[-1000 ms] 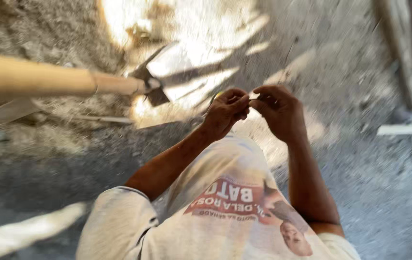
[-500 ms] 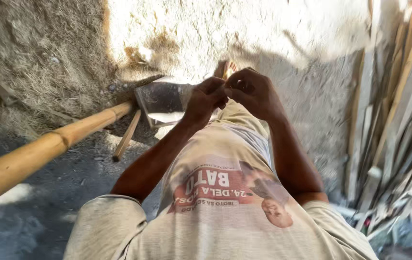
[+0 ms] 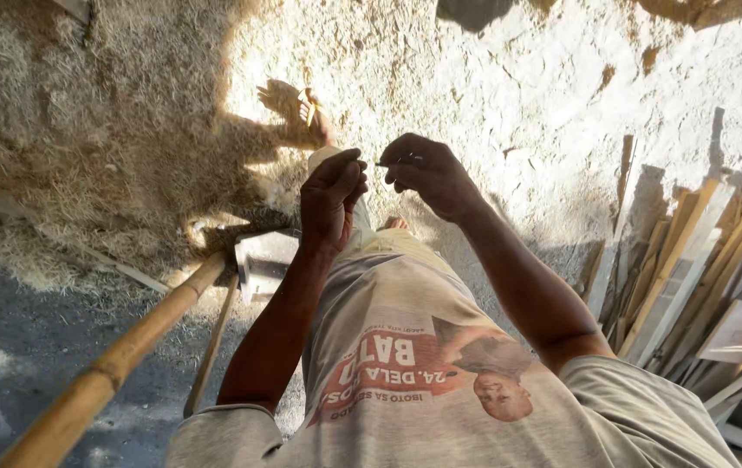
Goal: The person uses a handheld router to shape the edge of a wooden plank resting on a support beam, guiding it along the wood. They then set the router down, retrieve a wrench and router bit from a red cup, and fit a new bit into the router base before walking away.
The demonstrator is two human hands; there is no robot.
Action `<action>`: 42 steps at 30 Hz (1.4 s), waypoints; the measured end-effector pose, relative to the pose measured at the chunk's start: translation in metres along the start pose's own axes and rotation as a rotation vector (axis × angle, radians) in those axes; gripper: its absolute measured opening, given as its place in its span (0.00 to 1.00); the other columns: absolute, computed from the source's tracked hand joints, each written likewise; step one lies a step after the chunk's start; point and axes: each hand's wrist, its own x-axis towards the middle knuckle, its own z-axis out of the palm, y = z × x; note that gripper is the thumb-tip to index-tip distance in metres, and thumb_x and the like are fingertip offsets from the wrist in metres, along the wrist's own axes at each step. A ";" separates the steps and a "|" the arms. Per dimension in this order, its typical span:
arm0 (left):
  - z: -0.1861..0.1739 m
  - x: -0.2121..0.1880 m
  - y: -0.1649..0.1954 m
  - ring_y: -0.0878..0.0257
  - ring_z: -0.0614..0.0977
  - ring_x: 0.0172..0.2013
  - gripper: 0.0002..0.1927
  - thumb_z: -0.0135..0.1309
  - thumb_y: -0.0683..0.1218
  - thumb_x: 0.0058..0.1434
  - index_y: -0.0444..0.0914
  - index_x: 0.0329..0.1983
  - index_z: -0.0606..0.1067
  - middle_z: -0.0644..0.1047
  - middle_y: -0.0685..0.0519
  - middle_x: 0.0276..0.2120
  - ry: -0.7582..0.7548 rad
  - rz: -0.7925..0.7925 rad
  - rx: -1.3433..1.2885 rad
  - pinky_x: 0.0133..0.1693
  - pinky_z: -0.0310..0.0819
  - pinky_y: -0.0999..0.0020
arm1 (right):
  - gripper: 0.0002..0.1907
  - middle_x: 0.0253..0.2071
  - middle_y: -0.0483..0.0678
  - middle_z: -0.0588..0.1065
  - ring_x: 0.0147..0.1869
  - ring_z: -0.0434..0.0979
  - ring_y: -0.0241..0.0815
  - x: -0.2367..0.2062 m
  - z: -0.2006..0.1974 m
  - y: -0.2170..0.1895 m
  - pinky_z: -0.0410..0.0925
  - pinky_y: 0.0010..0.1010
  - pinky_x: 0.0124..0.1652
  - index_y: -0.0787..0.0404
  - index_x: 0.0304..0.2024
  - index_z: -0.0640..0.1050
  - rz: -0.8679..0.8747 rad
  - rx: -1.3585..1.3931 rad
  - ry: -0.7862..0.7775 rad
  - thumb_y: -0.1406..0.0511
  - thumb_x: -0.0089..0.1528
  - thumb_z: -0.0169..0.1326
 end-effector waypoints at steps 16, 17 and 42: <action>0.162 0.334 0.278 0.63 0.81 0.34 0.06 0.55 0.40 0.69 0.34 0.47 0.76 0.80 0.49 0.37 -0.236 -0.128 0.251 0.38 0.80 0.68 | 0.10 0.32 0.45 0.74 0.32 0.71 0.31 0.364 -0.058 -0.189 0.68 0.23 0.33 0.66 0.43 0.78 0.089 0.314 0.281 0.64 0.70 0.54; 0.175 0.349 0.283 0.63 0.81 0.35 0.06 0.54 0.41 0.69 0.34 0.47 0.76 0.81 0.49 0.37 -0.233 -0.141 0.241 0.38 0.80 0.68 | 0.10 0.32 0.45 0.74 0.32 0.71 0.30 0.378 -0.068 -0.197 0.68 0.23 0.32 0.66 0.43 0.79 0.102 0.349 0.300 0.64 0.70 0.55; 0.453 1.030 0.192 0.67 0.81 0.32 0.07 0.57 0.41 0.65 0.35 0.45 0.76 0.80 0.55 0.34 -0.228 -0.454 0.825 0.34 0.82 0.70 | 0.14 0.36 0.51 0.82 0.40 0.83 0.41 0.846 -0.563 -0.151 0.73 0.33 0.42 0.63 0.43 0.83 0.369 -0.046 0.902 0.60 0.61 0.58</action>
